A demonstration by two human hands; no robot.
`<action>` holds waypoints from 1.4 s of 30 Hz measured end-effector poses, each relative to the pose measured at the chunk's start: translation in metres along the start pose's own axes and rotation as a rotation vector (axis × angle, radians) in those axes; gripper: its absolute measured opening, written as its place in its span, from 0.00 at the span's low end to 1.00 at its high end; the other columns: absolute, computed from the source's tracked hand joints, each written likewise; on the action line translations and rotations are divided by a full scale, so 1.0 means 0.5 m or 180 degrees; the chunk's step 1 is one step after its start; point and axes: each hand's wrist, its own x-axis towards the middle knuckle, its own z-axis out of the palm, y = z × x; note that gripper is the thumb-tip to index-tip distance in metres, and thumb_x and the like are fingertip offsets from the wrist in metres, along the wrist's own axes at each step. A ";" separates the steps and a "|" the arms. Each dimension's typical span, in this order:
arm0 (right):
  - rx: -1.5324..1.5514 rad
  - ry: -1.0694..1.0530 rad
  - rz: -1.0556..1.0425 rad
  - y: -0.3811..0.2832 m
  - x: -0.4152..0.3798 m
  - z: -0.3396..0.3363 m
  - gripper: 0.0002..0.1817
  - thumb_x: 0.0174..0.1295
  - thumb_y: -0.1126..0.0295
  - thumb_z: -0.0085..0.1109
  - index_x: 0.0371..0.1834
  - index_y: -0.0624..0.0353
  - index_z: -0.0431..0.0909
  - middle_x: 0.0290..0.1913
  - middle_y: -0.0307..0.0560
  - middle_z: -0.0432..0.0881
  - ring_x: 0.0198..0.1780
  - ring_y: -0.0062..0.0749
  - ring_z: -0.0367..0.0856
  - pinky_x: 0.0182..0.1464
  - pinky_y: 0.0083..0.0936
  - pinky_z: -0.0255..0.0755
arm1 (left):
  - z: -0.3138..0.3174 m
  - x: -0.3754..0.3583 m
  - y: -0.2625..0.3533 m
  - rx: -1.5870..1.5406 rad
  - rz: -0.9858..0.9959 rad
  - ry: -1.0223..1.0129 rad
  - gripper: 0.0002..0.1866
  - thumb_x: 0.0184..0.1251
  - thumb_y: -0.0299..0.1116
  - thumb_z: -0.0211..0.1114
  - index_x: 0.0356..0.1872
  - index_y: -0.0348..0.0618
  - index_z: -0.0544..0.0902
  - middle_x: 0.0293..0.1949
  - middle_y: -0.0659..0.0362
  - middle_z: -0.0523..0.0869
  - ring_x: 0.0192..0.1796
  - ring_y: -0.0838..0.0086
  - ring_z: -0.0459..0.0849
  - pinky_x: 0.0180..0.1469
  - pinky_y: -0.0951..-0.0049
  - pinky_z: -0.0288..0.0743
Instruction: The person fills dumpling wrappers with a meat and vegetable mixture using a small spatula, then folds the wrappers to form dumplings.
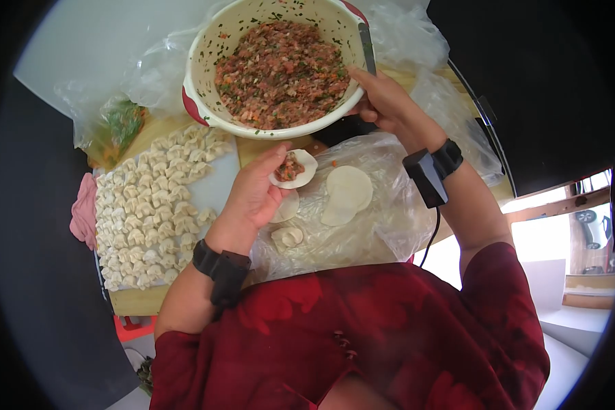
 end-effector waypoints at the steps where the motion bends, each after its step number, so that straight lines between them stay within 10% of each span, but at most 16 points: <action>1: -0.0039 -0.0113 0.0076 -0.001 -0.005 -0.005 0.23 0.73 0.55 0.46 0.58 0.65 0.62 0.41 0.53 0.80 0.25 0.32 0.84 0.11 0.14 0.54 | 0.000 -0.001 0.005 -0.0124 0.0079 0.0022 0.20 0.73 0.35 0.57 0.59 0.33 0.74 0.52 0.52 0.82 0.53 0.65 0.83 0.59 0.62 0.78; 14: -0.0532 0.0538 0.0776 0.057 -0.117 -0.099 0.23 0.75 0.53 0.39 0.52 0.63 0.75 0.40 0.47 0.83 0.33 0.29 0.86 0.22 0.17 0.66 | 0.016 -0.032 0.018 0.0027 -0.0148 -0.0167 0.21 0.76 0.38 0.54 0.60 0.31 0.73 0.55 0.51 0.80 0.55 0.66 0.82 0.58 0.63 0.79; 20: -0.1253 0.0757 -0.0314 0.013 -0.154 -0.062 0.17 0.71 0.57 0.52 0.44 0.61 0.80 0.32 0.38 0.80 0.26 0.19 0.77 0.25 0.16 0.66 | 0.025 -0.066 0.033 -0.0182 -0.0281 -0.0288 0.22 0.78 0.37 0.49 0.63 0.31 0.70 0.59 0.48 0.78 0.59 0.63 0.80 0.60 0.64 0.77; 22: -0.1593 -0.0049 -0.1563 0.012 -0.184 -0.018 0.08 0.63 0.66 0.64 0.41 0.59 0.81 0.29 0.34 0.78 0.23 0.12 0.69 0.25 0.13 0.63 | 0.027 -0.071 0.045 -0.0199 -0.0126 -0.0505 0.23 0.78 0.37 0.47 0.65 0.30 0.69 0.61 0.48 0.77 0.61 0.62 0.79 0.62 0.63 0.76; 24: -0.1576 -0.0511 -0.1409 0.003 -0.226 0.035 0.10 0.55 0.74 0.69 0.40 0.56 0.82 0.29 0.32 0.77 0.24 0.11 0.67 0.27 0.11 0.63 | 0.023 -0.074 0.049 -0.0072 -0.0123 -0.0697 0.23 0.78 0.37 0.45 0.66 0.30 0.67 0.62 0.47 0.75 0.62 0.62 0.78 0.64 0.62 0.75; 34: -0.1943 -0.0716 -0.2468 0.055 -0.263 0.112 0.21 0.44 0.88 0.63 0.41 0.55 0.84 0.42 0.41 0.77 0.44 0.30 0.79 0.44 0.24 0.75 | 0.042 -0.103 0.046 -0.0023 -0.0191 -0.0867 0.26 0.80 0.43 0.43 0.68 0.36 0.66 0.65 0.49 0.73 0.64 0.64 0.76 0.65 0.62 0.71; 42: -0.1897 -0.0509 -0.2418 0.048 -0.262 0.123 0.13 0.49 0.82 0.63 0.39 0.56 0.83 0.32 0.41 0.80 0.36 0.29 0.80 0.36 0.23 0.74 | 0.054 -0.105 0.025 -0.0418 -0.0376 -0.1121 0.25 0.80 0.46 0.41 0.64 0.37 0.70 0.61 0.50 0.77 0.62 0.62 0.78 0.65 0.57 0.72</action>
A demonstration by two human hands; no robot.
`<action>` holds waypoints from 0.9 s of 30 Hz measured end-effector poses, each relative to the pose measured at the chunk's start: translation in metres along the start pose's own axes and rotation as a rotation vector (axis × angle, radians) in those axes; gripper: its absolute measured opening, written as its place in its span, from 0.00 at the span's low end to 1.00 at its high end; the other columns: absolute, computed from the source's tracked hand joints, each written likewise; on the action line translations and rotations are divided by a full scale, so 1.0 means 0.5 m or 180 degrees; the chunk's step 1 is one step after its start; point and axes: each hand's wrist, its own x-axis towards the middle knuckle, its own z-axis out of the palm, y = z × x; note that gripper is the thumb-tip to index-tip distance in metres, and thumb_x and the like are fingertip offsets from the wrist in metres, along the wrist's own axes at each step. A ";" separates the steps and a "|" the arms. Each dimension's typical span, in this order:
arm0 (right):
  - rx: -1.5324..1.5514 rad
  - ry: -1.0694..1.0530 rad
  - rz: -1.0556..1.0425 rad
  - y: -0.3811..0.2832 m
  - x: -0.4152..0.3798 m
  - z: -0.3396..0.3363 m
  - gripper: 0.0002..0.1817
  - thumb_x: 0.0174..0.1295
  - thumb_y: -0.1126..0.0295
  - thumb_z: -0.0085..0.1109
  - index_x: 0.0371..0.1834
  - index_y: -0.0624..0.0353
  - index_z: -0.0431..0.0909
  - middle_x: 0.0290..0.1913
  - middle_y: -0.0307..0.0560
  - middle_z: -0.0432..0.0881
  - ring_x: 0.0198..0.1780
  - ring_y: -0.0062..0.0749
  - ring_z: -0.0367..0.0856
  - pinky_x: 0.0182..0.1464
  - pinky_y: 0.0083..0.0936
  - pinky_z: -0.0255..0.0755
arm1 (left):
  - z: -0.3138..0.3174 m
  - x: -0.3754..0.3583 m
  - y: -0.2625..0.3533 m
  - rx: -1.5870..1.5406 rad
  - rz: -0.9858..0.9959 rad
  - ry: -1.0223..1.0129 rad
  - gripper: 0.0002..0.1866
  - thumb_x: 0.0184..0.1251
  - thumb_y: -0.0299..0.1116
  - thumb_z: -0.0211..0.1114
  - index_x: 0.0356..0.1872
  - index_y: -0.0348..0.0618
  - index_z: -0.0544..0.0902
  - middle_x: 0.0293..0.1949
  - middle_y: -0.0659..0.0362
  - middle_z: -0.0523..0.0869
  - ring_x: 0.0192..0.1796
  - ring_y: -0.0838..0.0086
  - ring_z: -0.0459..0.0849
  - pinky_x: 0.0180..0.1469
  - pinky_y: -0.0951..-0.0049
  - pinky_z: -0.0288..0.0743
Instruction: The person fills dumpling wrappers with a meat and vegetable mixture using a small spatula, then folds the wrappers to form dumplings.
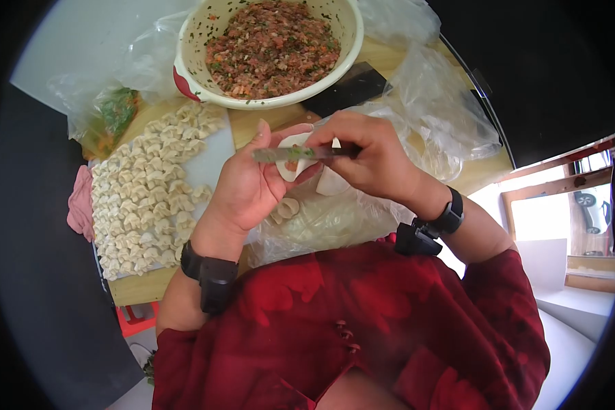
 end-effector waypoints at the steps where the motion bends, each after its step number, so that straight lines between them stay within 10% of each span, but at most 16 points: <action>1: 0.0069 0.0083 0.0361 -0.005 0.003 0.001 0.11 0.51 0.80 0.64 0.38 0.57 0.83 0.30 0.40 0.81 0.33 0.26 0.80 0.35 0.22 0.74 | -0.001 0.001 -0.004 0.0008 -0.0022 -0.0003 0.25 0.80 0.46 0.41 0.64 0.37 0.70 0.61 0.50 0.77 0.62 0.62 0.78 0.65 0.57 0.72; 9: 0.1004 0.0495 0.1059 0.029 0.019 0.039 0.07 0.60 0.71 0.66 0.34 0.64 0.82 0.28 0.37 0.82 0.31 0.15 0.76 0.32 0.18 0.71 | 0.021 0.013 -0.038 0.1443 0.0663 0.0145 0.20 0.73 0.31 0.59 0.62 0.34 0.73 0.55 0.55 0.80 0.55 0.73 0.81 0.59 0.69 0.78; 27: 0.1329 0.0310 0.1521 -0.003 -0.006 -0.014 0.10 0.60 0.69 0.69 0.38 0.62 0.79 0.33 0.34 0.81 0.35 0.13 0.75 0.36 0.14 0.71 | 0.043 0.004 -0.009 0.1977 0.1206 0.0472 0.17 0.72 0.29 0.60 0.59 0.38 0.77 0.54 0.56 0.82 0.55 0.74 0.81 0.57 0.69 0.78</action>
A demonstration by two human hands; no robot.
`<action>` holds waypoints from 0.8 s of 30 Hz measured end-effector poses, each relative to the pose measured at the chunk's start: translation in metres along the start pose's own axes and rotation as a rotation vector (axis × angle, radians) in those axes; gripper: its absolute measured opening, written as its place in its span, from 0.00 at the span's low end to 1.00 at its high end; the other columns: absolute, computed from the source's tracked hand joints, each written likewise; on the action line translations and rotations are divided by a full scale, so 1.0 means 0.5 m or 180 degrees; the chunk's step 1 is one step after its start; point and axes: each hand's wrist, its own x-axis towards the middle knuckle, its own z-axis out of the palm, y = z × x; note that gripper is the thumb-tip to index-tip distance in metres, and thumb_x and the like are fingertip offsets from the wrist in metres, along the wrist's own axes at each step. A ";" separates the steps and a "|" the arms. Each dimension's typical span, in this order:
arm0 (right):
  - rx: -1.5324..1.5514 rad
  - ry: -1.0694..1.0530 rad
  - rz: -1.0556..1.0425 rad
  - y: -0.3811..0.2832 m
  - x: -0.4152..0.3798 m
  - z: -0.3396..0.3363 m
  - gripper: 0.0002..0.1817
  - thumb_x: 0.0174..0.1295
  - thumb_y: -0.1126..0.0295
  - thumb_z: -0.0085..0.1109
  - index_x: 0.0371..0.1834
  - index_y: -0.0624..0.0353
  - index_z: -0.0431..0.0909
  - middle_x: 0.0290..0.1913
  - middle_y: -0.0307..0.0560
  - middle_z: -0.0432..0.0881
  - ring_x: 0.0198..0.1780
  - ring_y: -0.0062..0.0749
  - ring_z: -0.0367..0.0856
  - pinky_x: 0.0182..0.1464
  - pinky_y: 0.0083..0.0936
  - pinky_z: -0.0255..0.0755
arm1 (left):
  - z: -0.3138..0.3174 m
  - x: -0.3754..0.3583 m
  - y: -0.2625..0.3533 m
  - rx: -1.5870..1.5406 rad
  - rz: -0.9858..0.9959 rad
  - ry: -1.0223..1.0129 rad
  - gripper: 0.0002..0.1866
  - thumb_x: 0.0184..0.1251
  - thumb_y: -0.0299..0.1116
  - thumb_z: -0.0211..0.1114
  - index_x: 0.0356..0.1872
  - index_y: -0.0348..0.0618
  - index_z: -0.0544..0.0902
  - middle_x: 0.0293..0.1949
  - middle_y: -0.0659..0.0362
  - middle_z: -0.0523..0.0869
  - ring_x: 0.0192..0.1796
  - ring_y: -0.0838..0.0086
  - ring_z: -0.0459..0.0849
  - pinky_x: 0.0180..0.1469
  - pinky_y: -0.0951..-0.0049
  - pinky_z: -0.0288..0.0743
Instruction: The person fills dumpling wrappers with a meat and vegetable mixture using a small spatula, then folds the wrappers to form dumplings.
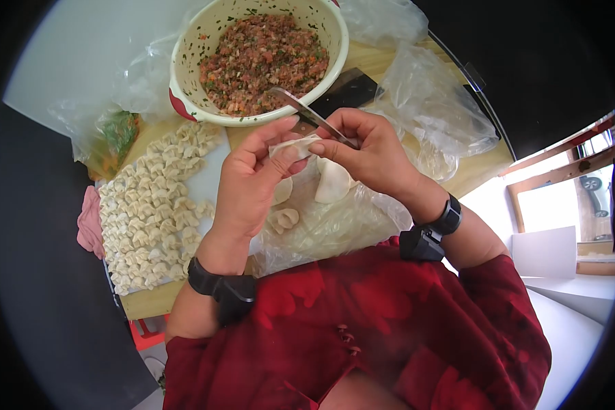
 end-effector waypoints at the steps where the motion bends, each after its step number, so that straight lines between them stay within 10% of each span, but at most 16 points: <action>1: 0.0001 0.0004 -0.0008 -0.002 -0.002 0.001 0.10 0.60 0.69 0.69 0.38 0.62 0.79 0.33 0.34 0.81 0.35 0.13 0.75 0.36 0.14 0.71 | -0.003 0.002 -0.005 0.0005 0.0006 -0.0005 0.17 0.72 0.29 0.60 0.59 0.38 0.77 0.54 0.56 0.82 0.55 0.74 0.81 0.57 0.69 0.78; 24: -0.0370 0.0216 -0.0593 0.008 -0.005 -0.009 0.07 0.60 0.71 0.66 0.33 0.60 0.77 0.19 0.31 0.73 0.23 0.10 0.67 0.24 0.15 0.63 | 0.020 0.018 -0.020 0.0998 0.0587 0.0483 0.07 0.61 0.26 0.71 0.39 0.37 0.87 0.39 0.62 0.83 0.33 0.83 0.82 0.32 0.82 0.78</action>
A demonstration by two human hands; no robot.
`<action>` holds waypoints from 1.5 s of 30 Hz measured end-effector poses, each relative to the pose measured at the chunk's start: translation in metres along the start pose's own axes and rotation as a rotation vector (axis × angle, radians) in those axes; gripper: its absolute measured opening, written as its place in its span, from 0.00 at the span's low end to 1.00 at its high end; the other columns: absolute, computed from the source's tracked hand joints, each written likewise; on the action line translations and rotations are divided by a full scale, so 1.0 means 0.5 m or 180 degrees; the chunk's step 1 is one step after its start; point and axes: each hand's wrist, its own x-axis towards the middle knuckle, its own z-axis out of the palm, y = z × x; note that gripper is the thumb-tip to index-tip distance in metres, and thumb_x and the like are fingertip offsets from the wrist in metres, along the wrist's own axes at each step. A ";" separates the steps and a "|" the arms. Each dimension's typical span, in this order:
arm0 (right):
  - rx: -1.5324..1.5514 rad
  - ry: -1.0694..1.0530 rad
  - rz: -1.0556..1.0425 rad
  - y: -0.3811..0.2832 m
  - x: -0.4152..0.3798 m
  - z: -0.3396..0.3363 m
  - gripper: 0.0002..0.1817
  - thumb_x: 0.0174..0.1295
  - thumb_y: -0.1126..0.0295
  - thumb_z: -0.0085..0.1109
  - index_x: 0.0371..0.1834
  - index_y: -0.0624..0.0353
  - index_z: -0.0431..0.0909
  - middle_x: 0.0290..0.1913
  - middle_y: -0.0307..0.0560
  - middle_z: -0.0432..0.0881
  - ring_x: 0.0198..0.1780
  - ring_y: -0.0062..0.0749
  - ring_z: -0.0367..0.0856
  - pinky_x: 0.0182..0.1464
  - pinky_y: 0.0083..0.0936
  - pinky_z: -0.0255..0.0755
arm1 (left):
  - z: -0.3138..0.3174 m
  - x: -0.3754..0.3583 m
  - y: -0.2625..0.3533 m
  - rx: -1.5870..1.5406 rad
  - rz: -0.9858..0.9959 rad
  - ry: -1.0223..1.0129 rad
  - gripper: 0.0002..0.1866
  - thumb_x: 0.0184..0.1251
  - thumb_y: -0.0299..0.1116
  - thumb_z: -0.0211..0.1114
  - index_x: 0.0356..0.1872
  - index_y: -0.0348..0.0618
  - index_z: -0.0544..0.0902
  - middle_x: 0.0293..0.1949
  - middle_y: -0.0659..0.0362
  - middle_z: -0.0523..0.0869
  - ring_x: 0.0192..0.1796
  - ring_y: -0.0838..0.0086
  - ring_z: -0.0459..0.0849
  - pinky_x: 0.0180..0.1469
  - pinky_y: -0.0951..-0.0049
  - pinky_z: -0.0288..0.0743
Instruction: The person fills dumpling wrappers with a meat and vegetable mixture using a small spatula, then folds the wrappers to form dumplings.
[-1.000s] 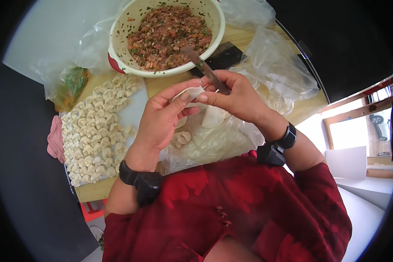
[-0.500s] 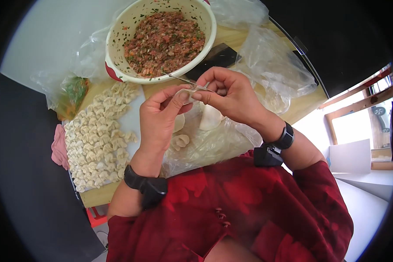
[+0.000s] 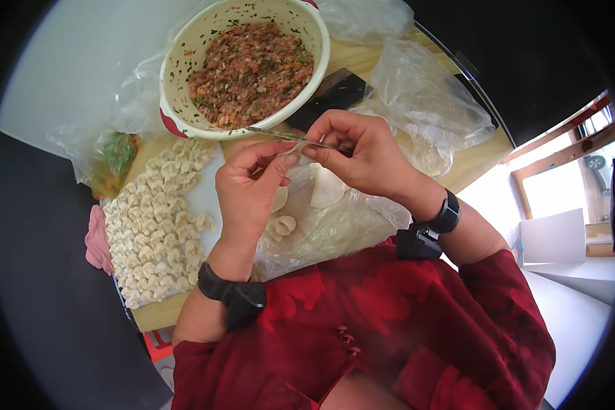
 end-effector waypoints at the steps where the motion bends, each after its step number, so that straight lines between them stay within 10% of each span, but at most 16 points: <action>1: 0.0002 0.0010 0.0002 0.002 0.000 0.000 0.07 0.60 0.71 0.66 0.33 0.60 0.77 0.19 0.31 0.73 0.23 0.10 0.67 0.24 0.15 0.63 | 0.000 0.001 0.000 0.0003 -0.0002 -0.0010 0.07 0.61 0.26 0.71 0.39 0.37 0.87 0.39 0.62 0.83 0.33 0.83 0.82 0.32 0.82 0.78; 10: -0.1184 0.0308 -0.0973 -0.027 0.004 -0.002 0.10 0.52 0.82 0.53 0.37 0.58 0.71 0.30 0.52 0.80 0.32 0.51 0.81 0.32 0.36 0.74 | 0.040 0.023 -0.001 -0.0191 0.0089 0.0201 0.07 0.61 0.22 0.70 0.35 0.35 0.79 0.34 0.59 0.85 0.32 0.80 0.82 0.32 0.78 0.82; 14: -0.0825 0.0657 -0.0965 -0.006 0.003 0.009 0.08 0.54 0.82 0.54 0.35 0.59 0.68 0.30 0.53 0.79 0.33 0.52 0.81 0.32 0.35 0.73 | 0.062 0.036 -0.030 -0.0948 0.0345 0.0143 0.06 0.62 0.21 0.69 0.34 0.38 0.78 0.36 0.58 0.85 0.33 0.78 0.83 0.35 0.76 0.83; 26: -0.0298 0.0499 0.0018 -0.011 -0.012 -0.053 0.18 0.55 0.70 0.68 0.47 0.56 0.74 0.27 0.40 0.81 0.25 0.26 0.77 0.29 0.25 0.71 | 0.048 0.051 -0.030 -0.1177 0.0004 -0.0076 0.05 0.64 0.23 0.67 0.39 0.38 0.80 0.40 0.59 0.86 0.39 0.79 0.83 0.41 0.77 0.80; 31: -0.1065 0.0390 -0.0178 -0.037 0.010 -0.086 0.15 0.50 0.67 0.72 0.39 0.58 0.81 0.30 0.40 0.81 0.26 0.25 0.75 0.30 0.24 0.71 | 0.036 0.057 -0.023 -0.0616 -0.0018 -0.0546 0.08 0.67 0.23 0.64 0.45 0.39 0.79 0.43 0.60 0.84 0.41 0.79 0.82 0.45 0.78 0.79; 33: -0.1101 0.0171 -0.0657 -0.026 0.019 -0.082 0.16 0.53 0.68 0.73 0.43 0.57 0.81 0.32 0.31 0.77 0.21 0.09 0.63 0.23 0.12 0.60 | 0.043 0.056 -0.015 -0.0585 0.0061 -0.0649 0.08 0.68 0.23 0.63 0.46 0.38 0.79 0.44 0.60 0.84 0.42 0.79 0.82 0.45 0.78 0.79; 45: -0.1135 0.0266 -0.0213 -0.019 0.041 -0.113 0.09 0.52 0.70 0.68 0.36 0.55 0.83 0.28 0.40 0.81 0.27 0.24 0.77 0.32 0.23 0.72 | 0.068 0.072 -0.002 -0.0640 0.0228 -0.0658 0.11 0.71 0.22 0.58 0.51 0.33 0.76 0.48 0.56 0.83 0.45 0.74 0.84 0.46 0.76 0.81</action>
